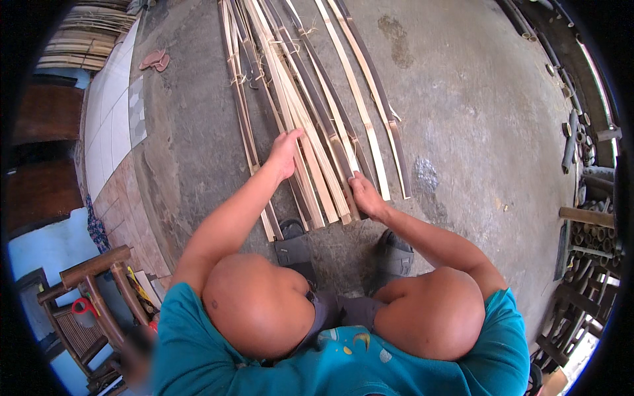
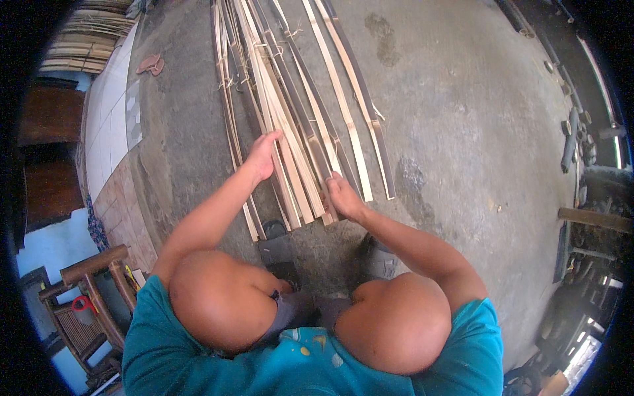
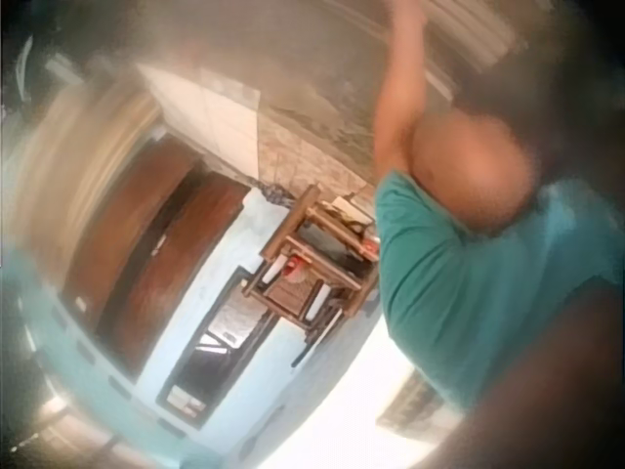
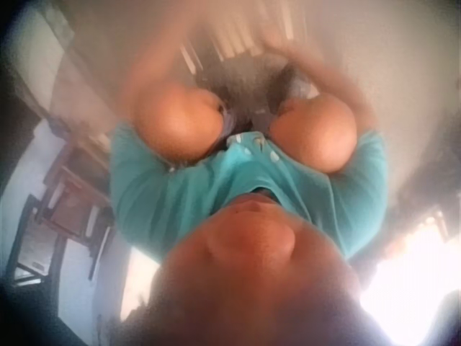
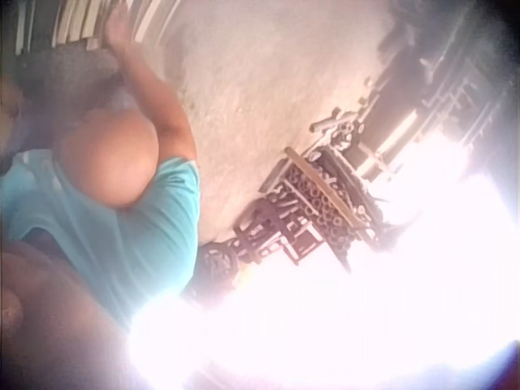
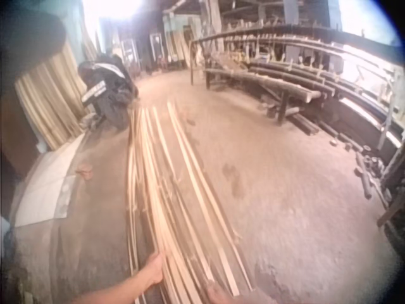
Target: The person carries a bundle of thin wooden strips into a workshop, places them on the floor, and then sits to sort and align them by hand. The person repeatedly picks up individual strips, compares them, and arranges them into a neat pile.
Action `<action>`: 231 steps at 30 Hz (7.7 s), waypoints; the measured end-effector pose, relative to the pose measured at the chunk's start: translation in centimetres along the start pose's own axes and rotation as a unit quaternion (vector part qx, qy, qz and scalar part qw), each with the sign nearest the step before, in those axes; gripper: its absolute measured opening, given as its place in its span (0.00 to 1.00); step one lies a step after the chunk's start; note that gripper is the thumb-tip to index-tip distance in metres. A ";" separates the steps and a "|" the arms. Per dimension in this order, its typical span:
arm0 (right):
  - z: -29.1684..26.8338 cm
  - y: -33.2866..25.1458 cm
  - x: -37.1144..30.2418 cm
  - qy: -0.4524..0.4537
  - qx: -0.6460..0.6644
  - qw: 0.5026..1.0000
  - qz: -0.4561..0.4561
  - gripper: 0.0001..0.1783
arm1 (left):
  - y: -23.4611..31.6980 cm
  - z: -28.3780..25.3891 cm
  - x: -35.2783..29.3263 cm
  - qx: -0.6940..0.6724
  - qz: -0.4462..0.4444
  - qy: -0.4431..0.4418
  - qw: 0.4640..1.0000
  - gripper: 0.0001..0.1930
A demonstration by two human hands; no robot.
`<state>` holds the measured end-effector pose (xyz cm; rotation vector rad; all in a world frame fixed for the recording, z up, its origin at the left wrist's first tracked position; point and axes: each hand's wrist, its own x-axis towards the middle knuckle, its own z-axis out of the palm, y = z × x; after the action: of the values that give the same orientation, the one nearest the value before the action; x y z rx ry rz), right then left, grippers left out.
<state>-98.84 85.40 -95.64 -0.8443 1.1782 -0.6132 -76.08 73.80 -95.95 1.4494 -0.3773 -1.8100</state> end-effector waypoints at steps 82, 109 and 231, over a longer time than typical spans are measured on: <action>2.6 -2.9 1.8 -0.173 0.186 0.954 0.158 0.26 | 3.9 -1.6 -2.6 0.086 0.015 -0.002 0.996 0.20; 3.1 -1.8 2.0 -0.090 0.255 0.941 0.205 0.24 | 2.2 -0.3 -1.7 0.057 0.069 0.181 0.979 0.14; -1.4 0.5 -0.4 0.094 -0.377 0.914 -0.117 0.33 | -0.7 -0.6 -1.1 0.351 -0.019 0.056 0.934 0.29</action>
<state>-100.33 85.66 -96.04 -1.6295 1.5300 -0.4280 -75.74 75.19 -95.84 2.0328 -1.0196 -1.6832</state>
